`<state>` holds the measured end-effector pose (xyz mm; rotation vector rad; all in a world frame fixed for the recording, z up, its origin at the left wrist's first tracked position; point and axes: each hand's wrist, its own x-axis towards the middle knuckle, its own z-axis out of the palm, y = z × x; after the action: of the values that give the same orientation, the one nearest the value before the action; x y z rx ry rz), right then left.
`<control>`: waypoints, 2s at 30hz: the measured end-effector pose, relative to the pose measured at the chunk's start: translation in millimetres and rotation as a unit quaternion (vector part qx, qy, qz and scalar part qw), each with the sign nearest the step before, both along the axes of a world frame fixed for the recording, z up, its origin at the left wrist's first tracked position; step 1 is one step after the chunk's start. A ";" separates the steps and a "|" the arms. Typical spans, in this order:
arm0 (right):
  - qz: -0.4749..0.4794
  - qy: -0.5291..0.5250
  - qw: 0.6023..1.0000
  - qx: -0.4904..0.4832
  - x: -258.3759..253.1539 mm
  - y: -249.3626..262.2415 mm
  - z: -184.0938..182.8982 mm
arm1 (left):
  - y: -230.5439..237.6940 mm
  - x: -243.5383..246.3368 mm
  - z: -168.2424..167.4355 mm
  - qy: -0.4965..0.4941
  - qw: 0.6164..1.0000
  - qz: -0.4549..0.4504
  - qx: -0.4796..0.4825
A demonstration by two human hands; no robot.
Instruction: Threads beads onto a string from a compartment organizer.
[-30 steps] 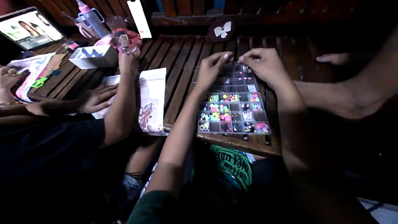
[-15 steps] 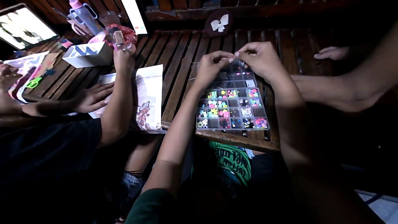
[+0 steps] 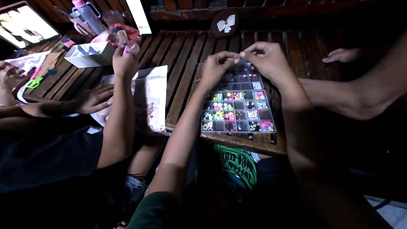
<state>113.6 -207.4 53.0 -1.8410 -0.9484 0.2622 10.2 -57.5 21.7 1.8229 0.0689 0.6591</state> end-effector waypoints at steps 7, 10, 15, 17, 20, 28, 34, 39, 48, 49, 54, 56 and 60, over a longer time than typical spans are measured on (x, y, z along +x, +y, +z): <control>-0.018 -0.035 0.999 0.022 -7.5 5.6 -3.8 | -0.1 -1.4 2.8 0.005 1.000 0.002 0.019; -0.015 -0.034 0.997 0.064 -9.9 6.7 -3.8 | 3.4 -4.5 4.0 -0.022 0.998 0.034 0.057; 0.097 0.105 0.988 0.058 -20.0 8.7 0.6 | 10.1 -9.2 11.6 -0.060 0.997 0.035 -0.041; 0.131 0.138 0.980 0.059 -24.3 12.9 -1.7 | 12.2 -8.8 12.2 -0.056 0.996 0.029 -0.061; 0.130 0.130 0.981 0.060 -23.1 14.9 -7.1 | 15.4 -6.4 10.3 -0.048 0.992 0.061 -0.095; 0.116 0.196 0.974 0.007 -18.8 8.5 -0.4 | 27.0 -7.1 8.1 -0.082 0.958 0.163 -0.222; 0.145 0.252 0.957 -0.018 -21.8 7.8 3.2 | 28.5 -9.6 9.0 -0.096 0.943 0.191 -0.254; 0.173 0.261 0.949 -0.022 -20.8 6.6 2.9 | 33.1 -8.9 7.0 -0.106 0.935 0.207 -0.269; 0.218 0.248 0.943 -0.050 -21.7 4.9 2.5 | 34.0 -9.8 7.9 -0.113 0.931 0.208 -0.278; 0.222 0.243 0.942 -0.056 -21.2 4.8 1.9 | 34.4 -9.8 7.9 -0.114 0.930 0.208 -0.280; 0.213 0.244 0.943 -0.071 -20.4 5.4 1.1 | 37.0 -9.8 7.4 -0.131 0.926 0.197 -0.294; 0.214 0.245 0.943 -0.074 -20.5 5.2 1.6 | 36.7 -9.7 8.4 -0.133 0.925 0.198 -0.295; 0.220 0.243 0.942 -0.074 -21.1 4.7 2.4 | 38.5 -9.1 7.5 -0.134 0.926 0.206 -0.288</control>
<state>92.6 -202.7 55.4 -1.5611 -0.9908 1.0375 1.1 -19.0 29.2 1.1417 0.4278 1.0523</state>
